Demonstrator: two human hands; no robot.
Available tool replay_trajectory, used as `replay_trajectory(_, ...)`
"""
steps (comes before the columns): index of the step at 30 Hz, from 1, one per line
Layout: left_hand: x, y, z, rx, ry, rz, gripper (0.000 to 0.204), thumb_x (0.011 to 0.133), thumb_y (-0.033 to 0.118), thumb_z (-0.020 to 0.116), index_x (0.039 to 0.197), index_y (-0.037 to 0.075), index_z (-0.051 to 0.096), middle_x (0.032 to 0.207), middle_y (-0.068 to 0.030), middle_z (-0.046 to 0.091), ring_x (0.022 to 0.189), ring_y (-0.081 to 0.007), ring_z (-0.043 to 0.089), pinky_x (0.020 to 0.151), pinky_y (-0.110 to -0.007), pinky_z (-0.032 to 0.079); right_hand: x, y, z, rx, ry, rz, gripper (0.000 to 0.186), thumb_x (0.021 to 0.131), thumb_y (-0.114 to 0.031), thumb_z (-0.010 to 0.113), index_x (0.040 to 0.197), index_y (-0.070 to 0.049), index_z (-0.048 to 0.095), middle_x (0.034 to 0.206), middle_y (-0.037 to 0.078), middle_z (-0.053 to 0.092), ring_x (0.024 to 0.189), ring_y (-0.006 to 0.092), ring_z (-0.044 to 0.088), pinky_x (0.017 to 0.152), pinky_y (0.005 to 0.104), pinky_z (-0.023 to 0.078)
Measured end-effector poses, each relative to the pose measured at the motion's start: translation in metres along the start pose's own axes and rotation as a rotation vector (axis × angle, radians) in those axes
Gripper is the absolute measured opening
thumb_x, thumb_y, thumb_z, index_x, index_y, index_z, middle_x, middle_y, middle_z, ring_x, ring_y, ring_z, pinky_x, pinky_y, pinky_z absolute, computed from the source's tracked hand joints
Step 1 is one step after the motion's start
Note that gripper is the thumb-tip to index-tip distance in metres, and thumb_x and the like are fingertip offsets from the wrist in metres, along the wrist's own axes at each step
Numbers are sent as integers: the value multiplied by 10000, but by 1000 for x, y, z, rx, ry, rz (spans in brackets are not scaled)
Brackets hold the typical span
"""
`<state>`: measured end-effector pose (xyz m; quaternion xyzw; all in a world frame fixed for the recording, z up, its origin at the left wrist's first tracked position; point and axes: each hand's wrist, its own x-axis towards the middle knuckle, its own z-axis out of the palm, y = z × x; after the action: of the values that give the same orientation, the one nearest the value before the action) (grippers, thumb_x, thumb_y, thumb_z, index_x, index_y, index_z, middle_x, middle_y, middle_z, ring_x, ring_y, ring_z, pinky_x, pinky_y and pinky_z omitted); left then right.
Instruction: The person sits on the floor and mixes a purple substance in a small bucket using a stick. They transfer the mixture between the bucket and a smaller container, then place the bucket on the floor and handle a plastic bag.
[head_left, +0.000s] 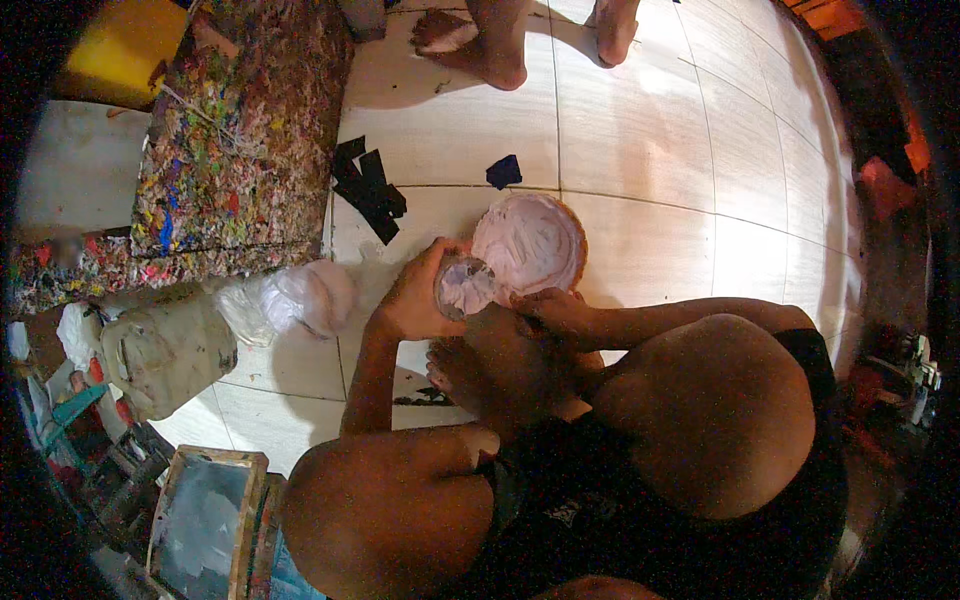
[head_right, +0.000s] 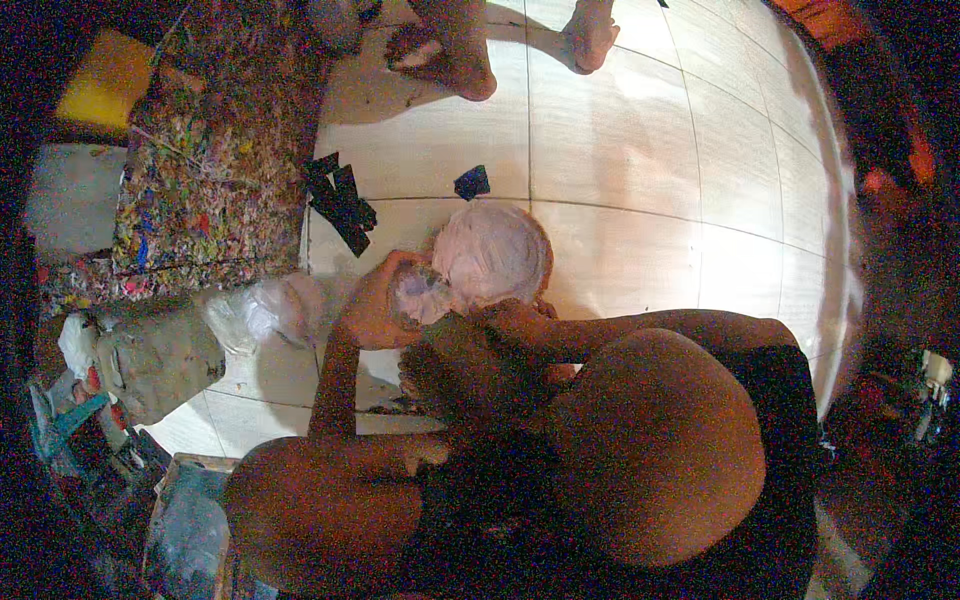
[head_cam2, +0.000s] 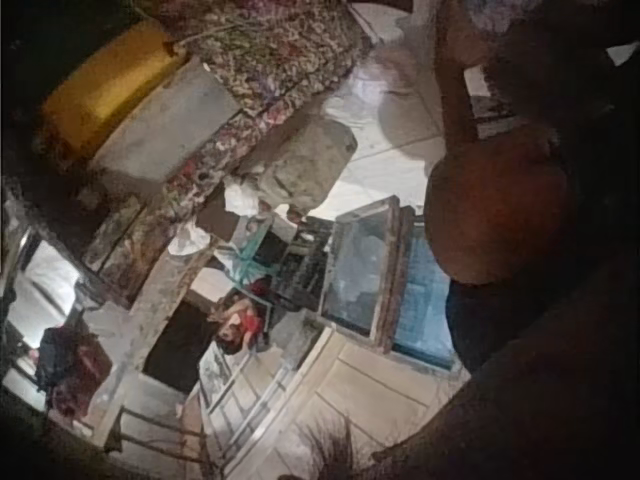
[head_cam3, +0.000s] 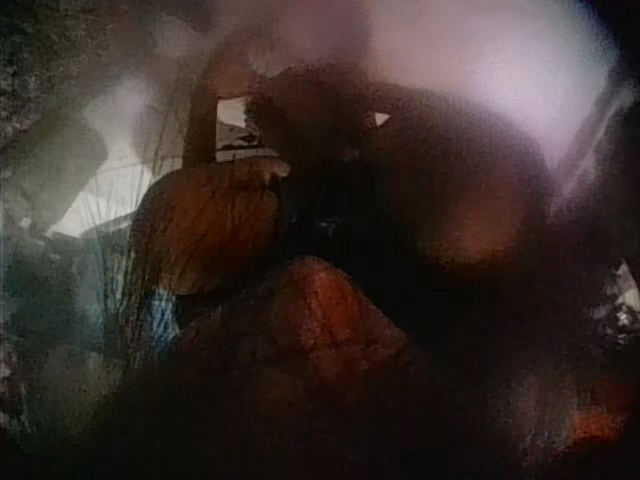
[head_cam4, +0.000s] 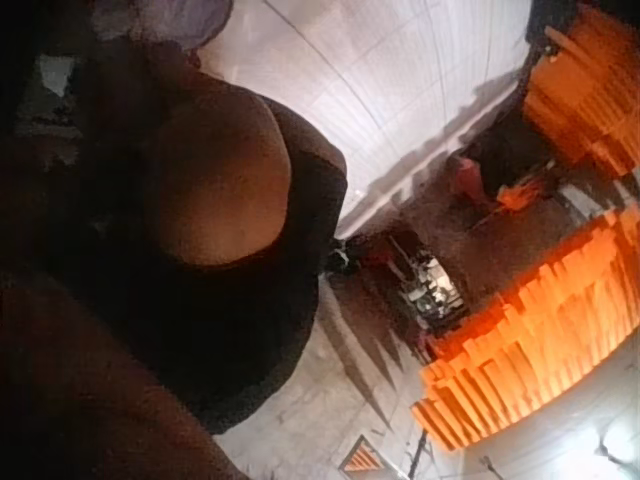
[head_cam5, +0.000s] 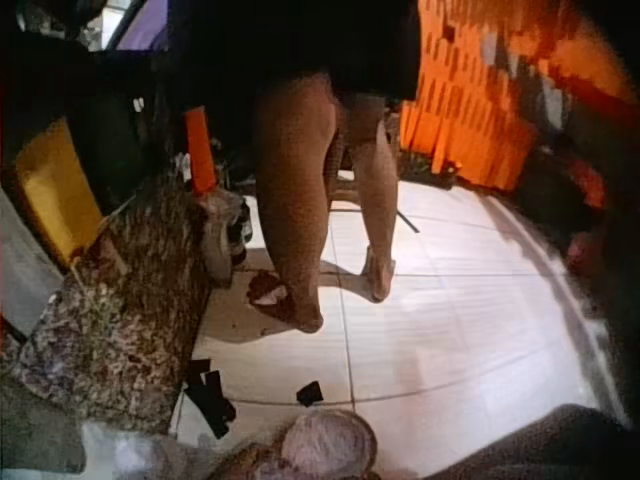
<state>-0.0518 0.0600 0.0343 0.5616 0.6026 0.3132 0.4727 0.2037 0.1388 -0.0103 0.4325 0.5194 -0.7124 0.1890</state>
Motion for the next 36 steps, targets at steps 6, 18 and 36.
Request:
replay_trajectory(6, 0, -11, 6, -52, 28, 60, 805, 504, 127, 814, 1209, 77, 428, 1175, -159, 580, 1101, -336, 569, 950, -394, 451, 4, -5, 1, 216, 57, -137, 317, 984, -312, 544, 768, -87, 605, 629, 0, 529, 526, 85, 450, 467, 245, 332)
replay_trajectory(18, -4, -19, 17, -324, 372, 103, 781, 506, 68, 817, 1195, 99, 450, 1110, -107, 595, 1015, -194, 585, 891, -335, 477, -83, -53, -91, 107, 123, -118, 344, 977, -357, 559, 806, -59, 569, 621, -46, 419, 521, 61, 322, 472, 236, 254)
replay_trajectory(36, -12, -5, 28, -234, 655, 129, 845, 505, 182, 888, 1223, 106, 448, 1194, -120, 533, 1139, -260, 529, 983, -389, 429, -37, -190, -1, -1667, 91, -1061, 133, 745, -141, 610, 821, -49, 668, 706, 162, 664, 641, 331, 675, 603, 419, 544)
